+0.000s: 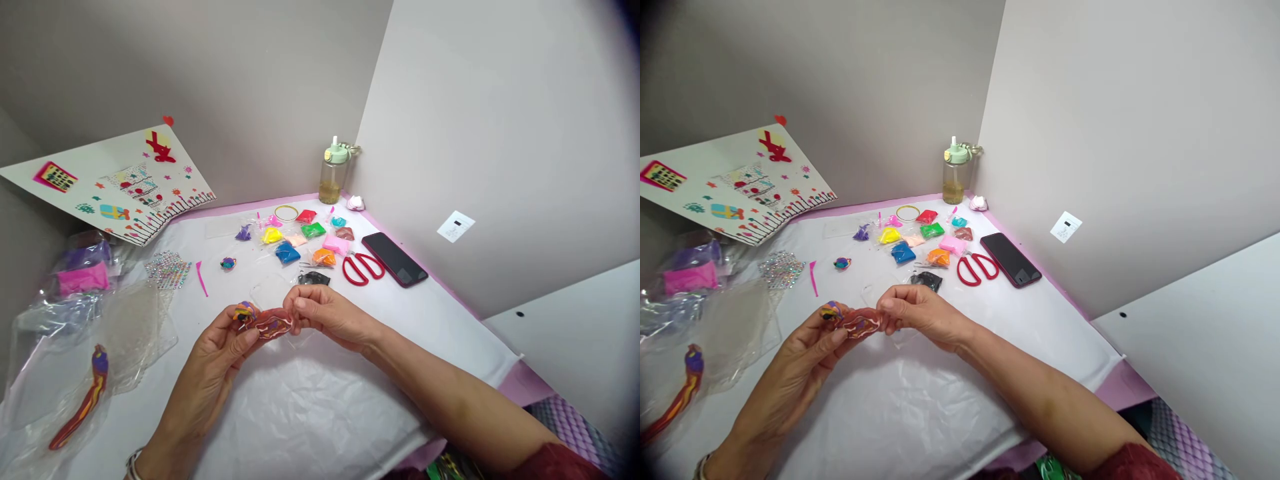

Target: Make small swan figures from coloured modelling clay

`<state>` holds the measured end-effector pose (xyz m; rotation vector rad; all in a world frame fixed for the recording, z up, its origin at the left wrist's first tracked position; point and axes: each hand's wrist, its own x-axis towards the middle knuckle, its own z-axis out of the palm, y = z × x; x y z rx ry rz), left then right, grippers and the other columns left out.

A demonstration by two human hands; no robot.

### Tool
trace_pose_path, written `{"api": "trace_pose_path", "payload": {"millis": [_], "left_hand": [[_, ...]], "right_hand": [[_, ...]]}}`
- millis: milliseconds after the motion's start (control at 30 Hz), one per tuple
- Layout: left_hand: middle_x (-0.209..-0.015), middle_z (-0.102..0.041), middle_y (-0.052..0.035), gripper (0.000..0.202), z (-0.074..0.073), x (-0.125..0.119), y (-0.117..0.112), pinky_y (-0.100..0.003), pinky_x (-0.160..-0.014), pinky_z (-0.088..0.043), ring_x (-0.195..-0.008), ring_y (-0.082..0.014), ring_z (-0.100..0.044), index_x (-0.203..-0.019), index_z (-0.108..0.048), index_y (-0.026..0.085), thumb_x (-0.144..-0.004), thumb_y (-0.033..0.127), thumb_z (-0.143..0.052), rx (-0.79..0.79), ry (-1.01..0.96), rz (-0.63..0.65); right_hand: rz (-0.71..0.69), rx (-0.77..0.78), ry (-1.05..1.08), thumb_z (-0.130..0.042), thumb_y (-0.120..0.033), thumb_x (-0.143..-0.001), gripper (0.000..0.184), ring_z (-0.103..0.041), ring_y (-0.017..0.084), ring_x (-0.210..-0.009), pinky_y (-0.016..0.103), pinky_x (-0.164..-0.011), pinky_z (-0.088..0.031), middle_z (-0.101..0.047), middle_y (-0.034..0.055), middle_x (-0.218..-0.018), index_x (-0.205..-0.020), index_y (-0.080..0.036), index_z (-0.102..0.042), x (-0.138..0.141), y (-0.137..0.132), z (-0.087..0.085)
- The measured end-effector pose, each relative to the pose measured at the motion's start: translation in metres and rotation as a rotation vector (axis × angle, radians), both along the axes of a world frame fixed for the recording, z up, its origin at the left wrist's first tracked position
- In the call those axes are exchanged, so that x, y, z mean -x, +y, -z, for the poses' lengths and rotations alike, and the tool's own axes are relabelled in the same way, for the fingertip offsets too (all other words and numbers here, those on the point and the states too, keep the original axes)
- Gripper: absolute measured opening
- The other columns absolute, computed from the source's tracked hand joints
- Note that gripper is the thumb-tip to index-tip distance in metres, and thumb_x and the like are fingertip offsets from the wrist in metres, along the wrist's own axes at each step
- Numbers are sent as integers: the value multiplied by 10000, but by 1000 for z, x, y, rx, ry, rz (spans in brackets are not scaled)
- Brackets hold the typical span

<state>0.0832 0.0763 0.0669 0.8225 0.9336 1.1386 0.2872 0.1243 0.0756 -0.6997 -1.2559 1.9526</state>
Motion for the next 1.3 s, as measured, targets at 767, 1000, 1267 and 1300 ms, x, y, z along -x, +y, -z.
{"api": "trace_pose_path", "payload": {"millis": [767, 1000, 1267, 1300], "left_hand": [[-1115, -749, -30, 351, 1, -3, 2, -232, -809, -592, -1018, -194, -717, -1082, -653, 247, -778, 307, -818, 41, 1, -77], [-1079, -749, -15, 308, 0, -4, 1, -221, -824, -580, -1019, -178, -713, -1044, -652, 251, -786, 298, -813, 17, 11, -54], [-1031, -757, -9, 277, -3, -4, -1, -236, -827, -582, -972, -183, -726, -1006, -661, 245, -781, 292, -816, 28, 1, 2], [-1036, -758, -5, 278, -2, -4, -1, -228, -824, -583, -967, -176, -727, -1014, -660, 249, -786, 290, -813, 32, -3, -1]], "right_hand": [[143, -236, -101, -723, -452, -847, 295, -577, 105, -693, 255, -703, -472, -657, -2, -760, -859, -160, -684, 4, -6, -8], [87, -118, -13, -705, -455, -870, 314, -583, 87, -670, 235, -703, -465, -657, -2, -759, -815, -147, -679, 2, -3, -1], [7, 58, 24, -776, -502, -786, 373, -574, 78, -635, 225, -679, -470, -652, -9, -740, -768, -150, -654, 4, -2, 4], [3, 52, 22, -765, -508, -796, 375, -577, 79, -638, 226, -681, -473, -652, -8, -738, -770, -151, -655, 5, -2, 4]]}}
